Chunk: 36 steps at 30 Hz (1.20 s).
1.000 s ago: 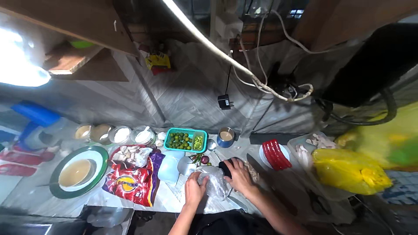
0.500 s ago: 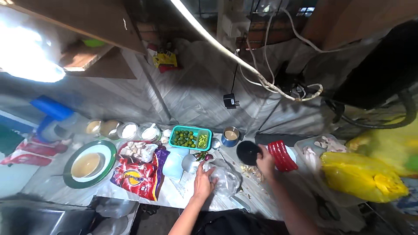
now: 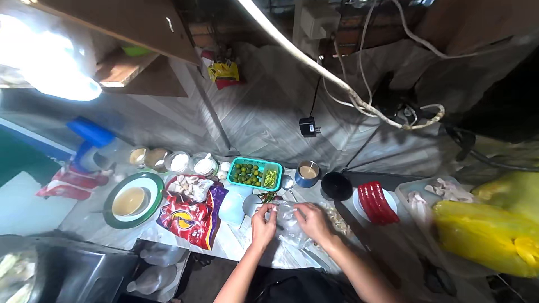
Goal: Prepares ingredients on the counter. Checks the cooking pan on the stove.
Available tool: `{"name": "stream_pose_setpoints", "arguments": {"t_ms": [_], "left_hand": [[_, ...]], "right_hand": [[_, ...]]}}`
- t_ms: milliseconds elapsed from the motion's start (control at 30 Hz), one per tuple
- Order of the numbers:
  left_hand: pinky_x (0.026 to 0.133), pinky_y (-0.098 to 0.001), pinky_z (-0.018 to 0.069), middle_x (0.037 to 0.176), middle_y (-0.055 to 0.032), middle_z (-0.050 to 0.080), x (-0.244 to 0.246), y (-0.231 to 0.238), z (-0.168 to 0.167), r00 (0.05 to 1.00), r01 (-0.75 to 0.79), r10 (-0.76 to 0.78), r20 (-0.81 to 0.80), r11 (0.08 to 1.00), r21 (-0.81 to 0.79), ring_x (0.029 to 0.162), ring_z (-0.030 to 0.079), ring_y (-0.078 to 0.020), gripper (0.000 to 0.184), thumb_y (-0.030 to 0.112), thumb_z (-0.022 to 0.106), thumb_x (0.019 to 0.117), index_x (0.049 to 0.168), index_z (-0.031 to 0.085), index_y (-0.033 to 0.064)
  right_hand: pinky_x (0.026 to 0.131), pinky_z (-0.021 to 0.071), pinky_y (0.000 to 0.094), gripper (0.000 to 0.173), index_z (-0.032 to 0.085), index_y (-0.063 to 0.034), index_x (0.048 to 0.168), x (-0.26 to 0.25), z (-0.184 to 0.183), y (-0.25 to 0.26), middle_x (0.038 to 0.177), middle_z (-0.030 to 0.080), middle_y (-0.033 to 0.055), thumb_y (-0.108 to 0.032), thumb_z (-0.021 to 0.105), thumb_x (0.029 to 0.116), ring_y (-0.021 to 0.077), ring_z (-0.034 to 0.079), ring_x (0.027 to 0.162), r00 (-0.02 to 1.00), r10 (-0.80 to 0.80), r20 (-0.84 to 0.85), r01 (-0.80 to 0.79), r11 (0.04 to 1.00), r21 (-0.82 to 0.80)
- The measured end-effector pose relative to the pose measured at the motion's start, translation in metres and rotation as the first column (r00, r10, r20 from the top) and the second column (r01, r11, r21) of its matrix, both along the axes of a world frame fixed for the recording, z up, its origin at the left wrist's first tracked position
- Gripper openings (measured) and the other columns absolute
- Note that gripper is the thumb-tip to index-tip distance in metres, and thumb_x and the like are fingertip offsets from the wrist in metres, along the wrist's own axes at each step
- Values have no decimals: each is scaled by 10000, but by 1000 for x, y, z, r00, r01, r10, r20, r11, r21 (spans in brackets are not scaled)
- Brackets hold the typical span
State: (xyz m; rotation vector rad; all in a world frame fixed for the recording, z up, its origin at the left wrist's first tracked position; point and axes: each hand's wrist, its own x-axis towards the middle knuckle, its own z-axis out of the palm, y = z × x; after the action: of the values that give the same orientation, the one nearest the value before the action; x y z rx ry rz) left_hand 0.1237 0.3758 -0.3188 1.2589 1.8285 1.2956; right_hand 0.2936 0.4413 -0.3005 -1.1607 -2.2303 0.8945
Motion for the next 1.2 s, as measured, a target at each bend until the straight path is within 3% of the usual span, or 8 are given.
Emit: {"name": "stream_pose_setpoints", "arguments": {"t_ms": [233, 467, 600, 733, 900, 1000, 1067, 1200], "left_hand": [[802, -224, 539, 896, -14, 691, -18, -7, 5, 904, -35, 24, 426, 999, 17, 816, 635, -25, 201, 66, 517, 1034, 1021, 680, -52], [751, -200, 529, 803, 56, 684, -22, -14, 11, 875, -6, -36, 483, 996, 85, 732, 616, -2, 358, 94, 382, 1069, 943, 706, 11], [808, -218, 528, 788, 100, 686, -29, -23, 14, 890, 107, -211, 404, 958, 265, 807, 633, 6, 264, 72, 522, 930, 763, 724, 104], [617, -132, 425, 701, 118, 571, -38, -40, 17, 942, 181, -221, 253, 968, 173, 662, 508, 67, 130, 79, 636, 831, 703, 656, 88], [570, -138, 435, 837, 36, 707, -29, -45, 14, 913, 280, -251, 321, 959, -46, 587, 497, 66, 360, 84, 654, 928, 1269, 669, -31], [748, -360, 542, 1000, -115, 702, -15, -40, 13, 988, 135, -152, -40, 950, -281, 792, 632, -176, 646, 351, 777, 876, 1416, 600, 43], [905, -537, 560, 1328, -238, 605, -1, -35, 12, 977, -3, -84, -195, 913, -408, 1048, 680, -369, 800, 435, 839, 816, 1467, 552, 67], [751, -514, 597, 1554, -286, 370, 13, -23, 10, 933, -139, -41, -358, 875, -463, 883, 710, -398, 833, 273, 874, 790, 1521, 491, 158]], "right_hand": [[666, 547, 219, 144, 660, 76, 1048, 22, 18, 33, 759, 665, 19, -49, 614, 991, 29, 624, 655, 897, -341, -281, 176, 858, -482], [959, 570, 368, 240, 739, 71, 1026, 7, 20, -2, 1086, 738, 219, -29, 599, 860, 289, 710, 1076, 915, 187, -358, -50, 933, 357], [1005, 540, 487, 302, 661, 64, 1235, -8, -7, -16, 1214, 693, 256, -15, 500, 992, 395, 688, 1140, 860, 503, 85, -509, 856, 93], [901, 525, 624, 362, 609, 24, 1329, 4, 1, -17, 1064, 698, 294, -9, 445, 1009, 477, 691, 999, 840, 467, 276, -388, 872, -297], [1059, 433, 644, 771, 402, -64, 1567, 6, 14, -7, 1399, 573, 293, -256, 764, 914, 488, 570, 1264, 681, 437, 588, -154, 870, -469], [1035, 451, 657, 1125, 220, -108, 1642, 4, 10, -8, 1513, 460, 285, -345, 899, 776, 492, 551, 1283, 655, 415, 631, -96, 875, -475], [999, 470, 663, 1048, 256, -159, 1641, 1, 15, -14, 1523, 474, 251, -290, 874, 805, 484, 572, 1264, 645, 412, 643, -143, 892, -428], [991, 459, 620, 322, 689, 22, 1235, -4, 11, -32, 1290, 674, 223, 23, 604, 925, 450, 595, 1244, 797, 385, 466, -420, 907, -31]]}}
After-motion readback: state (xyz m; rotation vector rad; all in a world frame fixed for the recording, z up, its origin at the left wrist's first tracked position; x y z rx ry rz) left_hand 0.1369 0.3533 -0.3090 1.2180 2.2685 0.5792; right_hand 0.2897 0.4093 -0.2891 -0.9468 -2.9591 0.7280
